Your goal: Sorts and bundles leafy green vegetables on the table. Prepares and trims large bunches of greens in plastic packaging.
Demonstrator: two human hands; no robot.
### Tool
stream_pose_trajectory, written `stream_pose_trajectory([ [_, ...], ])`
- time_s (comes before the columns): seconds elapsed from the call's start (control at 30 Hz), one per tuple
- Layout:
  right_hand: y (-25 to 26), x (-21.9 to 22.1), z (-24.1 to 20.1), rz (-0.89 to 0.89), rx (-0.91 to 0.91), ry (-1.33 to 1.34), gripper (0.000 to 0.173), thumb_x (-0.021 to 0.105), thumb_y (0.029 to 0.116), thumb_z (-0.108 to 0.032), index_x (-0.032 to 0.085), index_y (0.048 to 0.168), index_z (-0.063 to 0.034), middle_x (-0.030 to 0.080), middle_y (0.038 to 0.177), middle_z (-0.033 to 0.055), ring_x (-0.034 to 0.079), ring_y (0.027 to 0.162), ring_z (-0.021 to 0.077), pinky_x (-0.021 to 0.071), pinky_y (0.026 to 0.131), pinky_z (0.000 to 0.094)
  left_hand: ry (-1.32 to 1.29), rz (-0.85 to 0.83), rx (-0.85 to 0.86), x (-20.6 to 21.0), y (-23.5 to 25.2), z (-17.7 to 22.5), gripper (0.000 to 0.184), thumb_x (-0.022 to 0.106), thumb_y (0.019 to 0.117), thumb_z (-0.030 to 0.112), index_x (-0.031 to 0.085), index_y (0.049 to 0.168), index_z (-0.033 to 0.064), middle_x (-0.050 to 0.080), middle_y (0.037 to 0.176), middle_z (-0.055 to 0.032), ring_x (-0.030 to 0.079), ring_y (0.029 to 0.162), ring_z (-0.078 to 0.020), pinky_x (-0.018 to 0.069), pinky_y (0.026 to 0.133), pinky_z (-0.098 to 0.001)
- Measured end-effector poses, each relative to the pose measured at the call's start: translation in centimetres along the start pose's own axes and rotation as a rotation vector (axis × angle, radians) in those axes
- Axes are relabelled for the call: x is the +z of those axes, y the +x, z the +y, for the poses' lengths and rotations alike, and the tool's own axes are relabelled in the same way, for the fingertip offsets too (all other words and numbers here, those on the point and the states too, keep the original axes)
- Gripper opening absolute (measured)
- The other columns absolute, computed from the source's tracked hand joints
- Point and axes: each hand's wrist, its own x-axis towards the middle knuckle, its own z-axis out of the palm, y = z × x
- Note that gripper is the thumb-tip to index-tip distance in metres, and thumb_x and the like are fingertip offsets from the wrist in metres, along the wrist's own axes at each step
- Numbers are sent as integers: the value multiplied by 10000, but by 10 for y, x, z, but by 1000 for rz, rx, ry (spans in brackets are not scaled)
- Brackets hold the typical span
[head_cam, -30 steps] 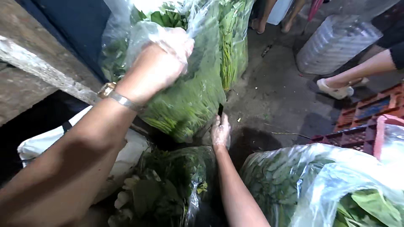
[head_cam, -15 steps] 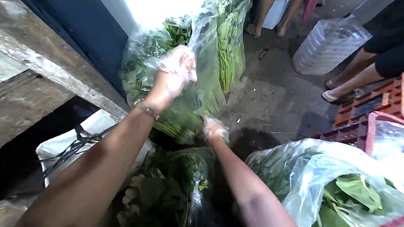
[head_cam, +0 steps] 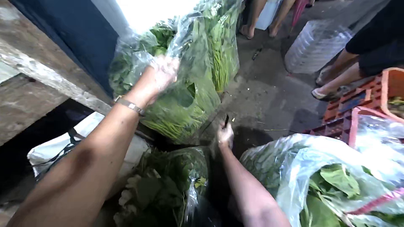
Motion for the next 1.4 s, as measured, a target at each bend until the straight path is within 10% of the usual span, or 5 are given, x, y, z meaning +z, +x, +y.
stream_pose_trajectory([
  [0.43, 92, -58, -233, -21, -404, -92, 391, 533, 1035, -294, 628, 1367, -112, 691, 1255, 176, 654, 1182, 346, 503, 980, 571, 896, -53, 391, -44, -76, -47, 260, 567, 1034, 215, 684, 879, 42, 656, 838, -170, 659, 827, -398, 486, 784, -607],
  [0.67, 172, -107, -188, 110, -134, -113, 545, 593, 1004, -339, 539, 1431, -5, 550, 1437, 241, 518, 1353, 371, 430, 1101, 559, 1081, 31, -135, -101, -153, -182, 171, 707, 929, 95, 764, 1088, 127, 682, 1203, -158, 559, 1244, -428, 303, 1058, -722],
  [0.93, 169, -121, -157, -99, -81, 992, 82, 473, 990, -145, 486, 920, -187, 466, 678, -45, 435, 514, 61, 449, 506, 231, 827, 193, -80, -106, -144, -131, 544, 722, 899, 342, 585, 1412, 227, 551, 1409, -219, 559, 1172, -545, 377, 894, -793],
  [1.17, 98, 8, -38, -86, 216, 398, 580, 488, 1042, -503, 631, 1235, 25, 661, 1090, 204, 650, 948, 299, 554, 842, 520, 763, -263, 102, 82, -78, -94, 548, 649, 975, 281, 531, 1478, 99, 485, 1540, -151, 395, 1459, -362, 215, 1196, -629],
  [1.4, 37, 103, -41, -440, 262, 112, 616, 614, 983, -555, 660, 1238, 3, 660, 1205, 253, 636, 1105, 384, 505, 942, 581, 780, -297, -224, 128, -38, -143, 408, 648, 967, 93, 555, 1357, 15, 474, 1450, -225, 659, 1059, -432, 573, 839, -567],
])
